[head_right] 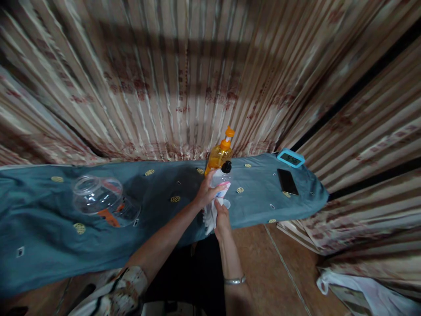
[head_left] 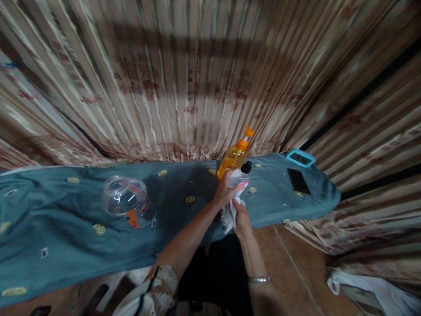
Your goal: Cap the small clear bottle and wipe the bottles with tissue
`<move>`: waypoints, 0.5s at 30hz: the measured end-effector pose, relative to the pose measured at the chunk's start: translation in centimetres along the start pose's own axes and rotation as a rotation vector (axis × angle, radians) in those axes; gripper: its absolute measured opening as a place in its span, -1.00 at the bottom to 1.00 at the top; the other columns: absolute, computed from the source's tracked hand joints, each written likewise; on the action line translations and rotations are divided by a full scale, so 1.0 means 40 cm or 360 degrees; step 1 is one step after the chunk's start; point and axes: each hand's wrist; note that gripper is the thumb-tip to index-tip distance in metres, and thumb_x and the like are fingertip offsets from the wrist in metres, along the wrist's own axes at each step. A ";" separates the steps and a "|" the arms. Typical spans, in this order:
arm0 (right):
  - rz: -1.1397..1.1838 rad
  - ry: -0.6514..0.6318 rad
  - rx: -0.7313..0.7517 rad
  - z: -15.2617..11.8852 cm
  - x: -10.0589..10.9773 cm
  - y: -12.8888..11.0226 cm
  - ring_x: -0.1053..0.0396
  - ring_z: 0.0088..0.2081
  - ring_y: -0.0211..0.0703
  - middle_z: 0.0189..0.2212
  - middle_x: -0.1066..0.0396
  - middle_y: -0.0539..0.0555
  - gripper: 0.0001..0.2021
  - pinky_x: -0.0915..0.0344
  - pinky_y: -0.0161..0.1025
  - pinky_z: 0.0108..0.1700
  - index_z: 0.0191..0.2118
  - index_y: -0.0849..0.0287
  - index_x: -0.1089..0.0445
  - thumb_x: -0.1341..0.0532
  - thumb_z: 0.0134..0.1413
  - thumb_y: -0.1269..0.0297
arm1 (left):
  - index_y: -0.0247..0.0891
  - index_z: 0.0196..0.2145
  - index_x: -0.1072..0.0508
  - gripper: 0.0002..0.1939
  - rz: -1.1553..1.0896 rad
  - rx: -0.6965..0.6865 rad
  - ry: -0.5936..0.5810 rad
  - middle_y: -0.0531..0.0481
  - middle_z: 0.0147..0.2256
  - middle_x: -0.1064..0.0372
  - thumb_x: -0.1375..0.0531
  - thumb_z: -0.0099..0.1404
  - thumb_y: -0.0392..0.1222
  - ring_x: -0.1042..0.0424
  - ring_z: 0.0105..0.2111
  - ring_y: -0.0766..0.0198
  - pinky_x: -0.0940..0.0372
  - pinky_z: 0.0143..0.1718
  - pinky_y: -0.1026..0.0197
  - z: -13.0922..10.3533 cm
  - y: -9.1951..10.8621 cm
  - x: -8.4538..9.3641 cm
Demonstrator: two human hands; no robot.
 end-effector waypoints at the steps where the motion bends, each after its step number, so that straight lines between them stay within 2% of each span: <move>1: -0.0006 0.0004 0.0004 0.011 0.001 -0.004 -0.63 -0.13 0.25 -0.42 -0.59 0.07 -0.64 -0.65 -0.01 -0.16 -0.22 0.17 -0.54 -0.52 -0.15 0.13 | -0.21 0.13 -0.47 -0.35 0.0007 -0.0001 -0.0017 -0.11 0.05 -0.52 -0.49 0.07 -0.22 -0.53 0.06 0.02 -0.38 0.22 -0.04 0.008 -0.006 -0.001; 7: -0.0026 0.0013 0.0029 0.048 -0.008 -0.005 -0.64 -0.19 0.23 -0.44 -0.58 0.09 -0.65 -0.65 -0.05 -0.22 -0.25 0.18 -0.52 -0.52 -0.12 0.11 | -0.21 0.13 -0.50 -0.34 0.0037 -0.0024 -0.0088 -0.12 0.10 -0.50 -0.50 0.05 -0.22 -0.49 0.14 0.00 -0.31 0.30 -0.06 0.022 -0.016 0.021; 11: -0.0038 0.0026 0.0051 0.044 -0.020 0.002 -0.64 -0.20 0.20 -0.46 -0.56 0.06 -0.64 -0.64 -0.09 -0.23 -0.25 0.18 -0.52 -0.52 -0.12 0.09 | -0.21 0.21 -0.42 -0.24 0.0023 -0.0044 -0.0139 -0.15 0.17 -0.48 -0.48 0.04 -0.24 -0.48 0.16 -0.01 -0.30 0.31 -0.06 0.018 -0.024 0.026; 15: -0.0060 0.0028 0.0049 0.032 -0.022 -0.003 -0.64 -0.20 0.18 -0.44 -0.58 0.04 -0.69 -0.62 -0.10 -0.20 -0.23 0.16 -0.53 -0.48 -0.07 0.12 | -0.27 0.23 -0.36 -0.17 0.0045 -0.0061 -0.0090 -0.26 0.23 -0.43 -0.49 0.01 -0.23 -0.43 0.24 -0.08 -0.24 0.36 -0.12 0.008 -0.034 0.029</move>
Point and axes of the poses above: each hand's wrist, its own z-axis towards the middle knuckle, its own x-axis out of the back of the hand, y = z × x
